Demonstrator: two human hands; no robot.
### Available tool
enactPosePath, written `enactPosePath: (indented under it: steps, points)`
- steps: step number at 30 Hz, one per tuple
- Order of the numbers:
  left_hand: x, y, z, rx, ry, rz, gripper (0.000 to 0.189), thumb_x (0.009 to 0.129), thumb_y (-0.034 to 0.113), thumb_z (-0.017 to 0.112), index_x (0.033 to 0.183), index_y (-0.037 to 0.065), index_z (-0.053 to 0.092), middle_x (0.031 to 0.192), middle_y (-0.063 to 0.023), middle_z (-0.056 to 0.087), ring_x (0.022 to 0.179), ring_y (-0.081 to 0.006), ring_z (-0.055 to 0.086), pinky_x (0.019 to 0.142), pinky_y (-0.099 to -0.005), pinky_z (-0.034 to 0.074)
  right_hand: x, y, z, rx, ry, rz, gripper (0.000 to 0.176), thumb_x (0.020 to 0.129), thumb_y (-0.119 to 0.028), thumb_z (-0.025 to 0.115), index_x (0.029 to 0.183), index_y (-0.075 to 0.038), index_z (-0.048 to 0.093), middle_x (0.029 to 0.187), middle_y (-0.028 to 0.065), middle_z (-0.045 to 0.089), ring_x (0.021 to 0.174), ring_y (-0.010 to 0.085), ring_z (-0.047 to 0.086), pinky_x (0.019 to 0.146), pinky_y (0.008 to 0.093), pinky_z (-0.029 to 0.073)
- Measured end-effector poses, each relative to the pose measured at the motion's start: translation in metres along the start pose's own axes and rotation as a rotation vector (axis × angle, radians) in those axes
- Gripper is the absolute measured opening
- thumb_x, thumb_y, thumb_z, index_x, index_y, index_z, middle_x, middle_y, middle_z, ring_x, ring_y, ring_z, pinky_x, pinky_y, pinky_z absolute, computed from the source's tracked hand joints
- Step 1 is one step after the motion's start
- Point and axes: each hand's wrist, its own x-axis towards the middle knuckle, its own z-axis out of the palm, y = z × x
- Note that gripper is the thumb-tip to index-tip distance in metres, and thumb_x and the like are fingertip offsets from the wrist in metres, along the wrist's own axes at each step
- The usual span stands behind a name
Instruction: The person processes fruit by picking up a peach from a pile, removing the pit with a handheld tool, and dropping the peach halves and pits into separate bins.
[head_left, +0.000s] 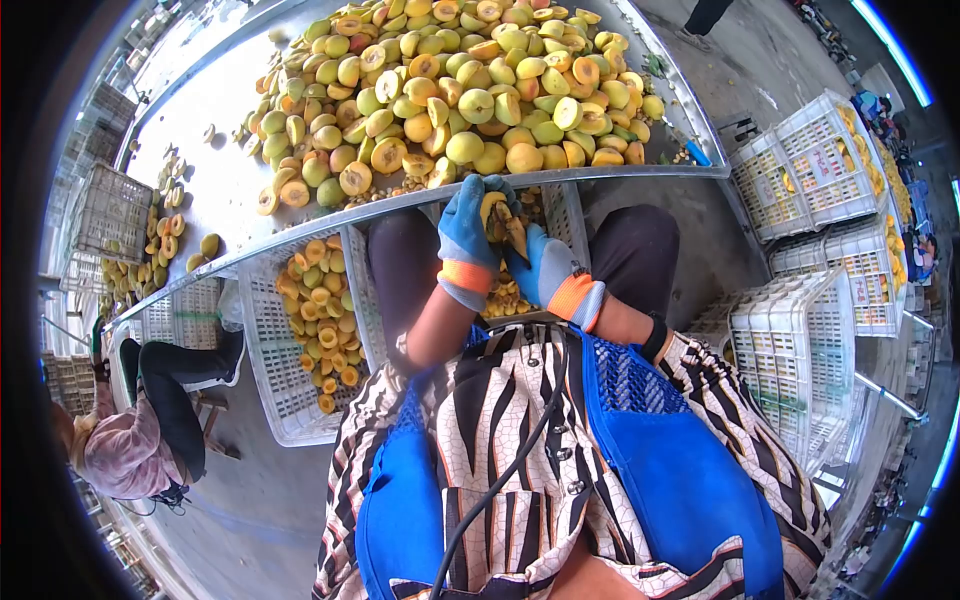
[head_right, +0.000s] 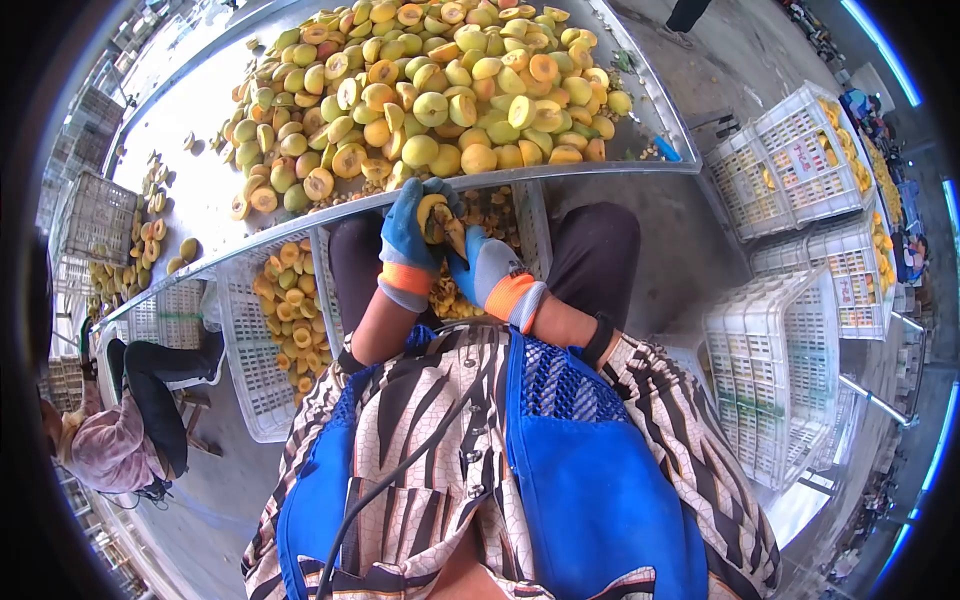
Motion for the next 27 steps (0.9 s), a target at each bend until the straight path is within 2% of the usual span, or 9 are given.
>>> enactPosePath:
  steps: [2, 5, 13, 15, 17, 19, 21, 22, 27]
  points:
    - [0.004, -0.007, -0.008, 0.350, -0.136, 0.234, 0.032, 0.096, 0.030, 0.048, 0.098, 0.001, 0.060, 0.088, -0.0089, 0.063, 0.079, -0.0197, 0.060, 0.073, -0.0321, 0.050, 0.003, 0.004, 0.003, -0.005, 0.022, -0.012, 0.028, 0.081, -0.024, 0.063, 0.091, 0.000, 0.053, 0.072, 0.0273, 0.060, 0.069, 0.0452, 0.059, 0.060, 0.0506, 0.047]
    - [0.006, -0.009, 0.000, 0.126, 0.079, 0.052, 0.029, 0.095, 0.029, 0.050, 0.095, 0.002, 0.060, 0.084, -0.0092, 0.064, 0.074, -0.0193, 0.061, 0.068, -0.0312, 0.051, 0.004, 0.013, 0.015, 0.035, 0.039, -0.084, 0.029, 0.080, -0.021, 0.063, 0.099, 0.000, 0.056, 0.077, 0.0275, 0.061, 0.073, 0.0455, 0.060, 0.060, 0.0483, 0.049]
    - [0.009, -0.018, -0.011, 0.122, -0.032, 0.079, 0.028, 0.096, 0.027, 0.045, 0.091, 0.003, 0.059, 0.084, -0.0088, 0.062, 0.076, -0.0188, 0.060, 0.069, -0.0307, 0.049, 0.005, -0.014, -0.016, 0.629, -0.408, 0.516, 0.024, 0.082, -0.016, 0.058, 0.096, 0.003, 0.055, 0.072, 0.0234, 0.061, 0.054, 0.0346, 0.062, 0.053, 0.0421, 0.050]
    - [0.011, -0.019, -0.015, 0.140, -0.062, 0.073, 0.028, 0.096, 0.027, 0.045, 0.091, 0.003, 0.059, 0.084, -0.0092, 0.062, 0.076, -0.0192, 0.059, 0.068, -0.0309, 0.049, 0.001, 0.008, 0.005, 0.065, 0.024, -0.152, 0.023, 0.082, -0.016, 0.058, 0.097, 0.001, 0.055, 0.074, 0.0229, 0.061, 0.057, 0.0378, 0.061, 0.054, 0.0423, 0.050]
    - [0.009, -0.022, -0.021, 0.950, -0.211, 0.560, 0.028, 0.095, 0.027, 0.046, 0.091, 0.002, 0.059, 0.085, -0.0099, 0.062, 0.076, -0.0201, 0.059, 0.068, -0.0311, 0.049, -0.004, 0.014, 0.007, -0.065, 0.000, -0.152, 0.024, 0.082, -0.016, 0.057, 0.100, 0.000, 0.056, 0.075, 0.0225, 0.062, 0.061, 0.0397, 0.062, 0.055, 0.0425, 0.051]
    - [0.011, -0.019, -0.018, 0.419, -0.089, 0.130, 0.028, 0.095, 0.027, 0.047, 0.094, 0.002, 0.058, 0.085, -0.0098, 0.062, 0.075, -0.0195, 0.058, 0.068, -0.0303, 0.049, -0.002, 0.003, 0.010, 0.244, -0.067, 0.064, 0.026, 0.083, -0.017, 0.057, 0.103, 0.000, 0.057, 0.074, 0.0229, 0.062, 0.062, 0.0391, 0.062, 0.055, 0.0426, 0.051]
    - [0.014, -0.019, -0.022, 0.521, -0.168, 0.231, 0.027, 0.095, 0.027, 0.046, 0.096, 0.003, 0.057, 0.084, -0.0092, 0.062, 0.075, -0.0183, 0.058, 0.068, -0.0294, 0.049, 0.003, -0.026, -0.021, 0.423, -0.286, 0.322, 0.025, 0.082, -0.017, 0.058, 0.101, -0.001, 0.058, 0.076, 0.0243, 0.062, 0.069, 0.0410, 0.062, 0.060, 0.0441, 0.050]
    - [0.017, -0.018, -0.030, 1.112, -0.250, 0.592, 0.027, 0.096, 0.028, 0.044, 0.097, 0.003, 0.056, 0.085, -0.0086, 0.062, 0.075, -0.0177, 0.058, 0.069, -0.0297, 0.049, 0.007, -0.040, -0.038, 0.595, -0.507, 0.571, 0.024, 0.081, -0.017, 0.059, 0.099, -0.001, 0.059, 0.079, 0.0256, 0.062, 0.076, 0.0429, 0.061, 0.065, 0.0455, 0.049]
    - [0.005, -0.011, -0.006, 0.668, -0.196, 0.407, 0.027, 0.096, 0.028, 0.043, 0.094, 0.004, 0.057, 0.087, -0.0076, 0.062, 0.077, -0.0171, 0.058, 0.070, -0.0300, 0.049, 0.006, 0.006, -0.014, 0.195, -0.181, 0.061, 0.025, 0.081, -0.017, 0.058, 0.099, 0.000, 0.058, 0.072, 0.0252, 0.062, 0.065, 0.0414, 0.061, 0.057, 0.0456, 0.049]
